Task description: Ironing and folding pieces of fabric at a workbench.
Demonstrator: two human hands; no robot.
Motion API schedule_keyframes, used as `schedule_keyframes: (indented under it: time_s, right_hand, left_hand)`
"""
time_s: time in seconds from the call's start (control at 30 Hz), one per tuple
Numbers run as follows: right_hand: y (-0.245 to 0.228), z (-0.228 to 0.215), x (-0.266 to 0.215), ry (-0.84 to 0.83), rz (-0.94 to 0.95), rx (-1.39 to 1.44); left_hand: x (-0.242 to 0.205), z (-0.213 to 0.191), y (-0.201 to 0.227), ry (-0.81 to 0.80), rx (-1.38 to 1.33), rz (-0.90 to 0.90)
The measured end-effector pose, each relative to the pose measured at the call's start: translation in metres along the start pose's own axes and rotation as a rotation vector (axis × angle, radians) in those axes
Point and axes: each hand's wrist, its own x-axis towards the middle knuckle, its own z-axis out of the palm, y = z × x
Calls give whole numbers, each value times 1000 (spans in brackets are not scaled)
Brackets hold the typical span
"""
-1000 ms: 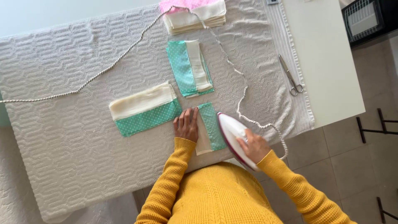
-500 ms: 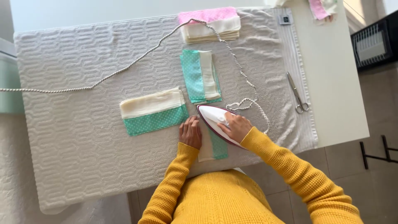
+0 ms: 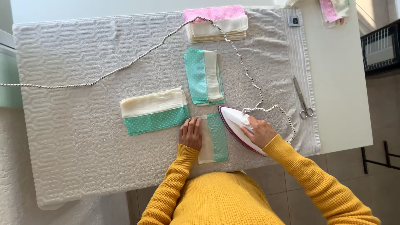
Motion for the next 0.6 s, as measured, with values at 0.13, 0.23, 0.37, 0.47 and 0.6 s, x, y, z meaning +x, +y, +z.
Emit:
schedule_keyframes:
  time_s: [0.13, 0.23, 0.37, 0.47, 0.6]
  right_hand:
    - [11, -6, -5, -194, 158, 13]
    - [3, -13, 0, -47, 75, -22]
    - [-21, -1, 20, -93, -107, -10]
    - [-48, -2, 46, -212, -76, -9]
    - [-46, 9, 54, -139, -149, -16]
  left_hand:
    - [-8, 11, -3, -19, 42, 2]
    - [-9, 11, -3, -11, 59, -12]
    - [-14, 5, 2, -19, -3, -65]
    - [-14, 7, -4, 36, -42, -100]
    - [-20, 9, -9, 102, -82, -84]
